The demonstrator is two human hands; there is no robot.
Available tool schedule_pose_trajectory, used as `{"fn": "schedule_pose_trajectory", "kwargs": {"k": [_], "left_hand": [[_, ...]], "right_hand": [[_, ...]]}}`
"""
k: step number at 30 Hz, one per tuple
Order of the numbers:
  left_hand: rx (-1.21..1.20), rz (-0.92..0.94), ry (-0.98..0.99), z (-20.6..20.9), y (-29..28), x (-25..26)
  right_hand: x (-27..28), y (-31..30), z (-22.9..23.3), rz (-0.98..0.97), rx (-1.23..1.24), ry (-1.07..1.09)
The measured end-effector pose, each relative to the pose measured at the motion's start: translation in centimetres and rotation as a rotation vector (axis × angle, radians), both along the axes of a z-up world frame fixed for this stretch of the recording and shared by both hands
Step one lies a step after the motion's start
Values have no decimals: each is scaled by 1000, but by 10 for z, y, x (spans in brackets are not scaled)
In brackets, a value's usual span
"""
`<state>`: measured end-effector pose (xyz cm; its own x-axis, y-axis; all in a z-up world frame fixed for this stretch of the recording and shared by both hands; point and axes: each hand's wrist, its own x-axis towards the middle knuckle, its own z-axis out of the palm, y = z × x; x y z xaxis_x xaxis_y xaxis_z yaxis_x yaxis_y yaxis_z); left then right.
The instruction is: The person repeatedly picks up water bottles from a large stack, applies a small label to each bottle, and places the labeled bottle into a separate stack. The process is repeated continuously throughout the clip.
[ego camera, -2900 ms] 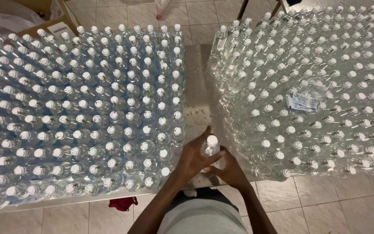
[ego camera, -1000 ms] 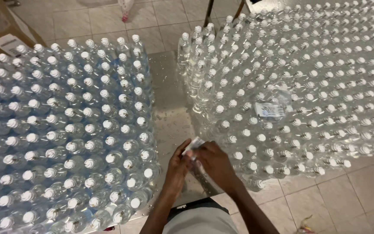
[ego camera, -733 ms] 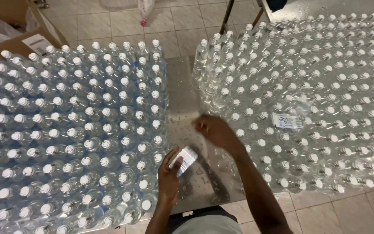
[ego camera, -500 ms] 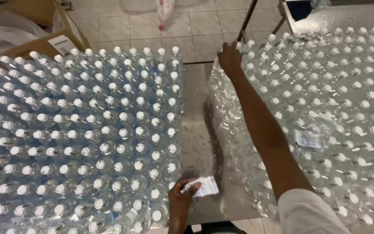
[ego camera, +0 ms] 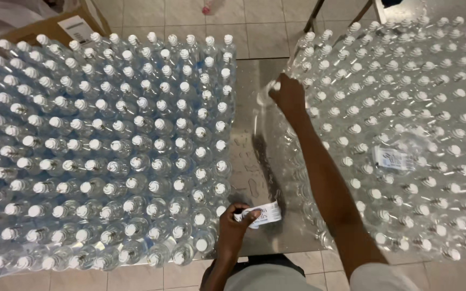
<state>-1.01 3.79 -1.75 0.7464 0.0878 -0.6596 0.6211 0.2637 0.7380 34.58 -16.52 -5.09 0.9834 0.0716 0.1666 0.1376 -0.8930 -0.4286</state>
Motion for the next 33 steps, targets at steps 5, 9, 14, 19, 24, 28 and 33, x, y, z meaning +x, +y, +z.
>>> {"fn": "schedule_pose_trajectory", "kwargs": {"k": [5, 9, 14, 19, 24, 28, 33], "left_hand": [[31, -202, 80, 35, 3, -1], [-125, -124, 28, -4, 1, -16], [-287, -92, -25, -13, 8, -35], [-467, -37, -45, -29, 14, -42], [-300, -55, 7, -15, 16, -44], [-327, -41, -1, -19, 10, -45], [-311, 56, -82, -14, -6, -45]], "right_hand": [[-176, 14, 20, -117, 103, 233], [-283, 8, -4, -131, 74, 319], [-354, 4, 28, -157, 77, 419], [-391, 4, 32, -216, 133, 414], [-414, 1, 10, -291, 341, 353], [-431, -6, -54, -300, 563, 228], [-426, 3, -99, -412, 731, 409]]}}
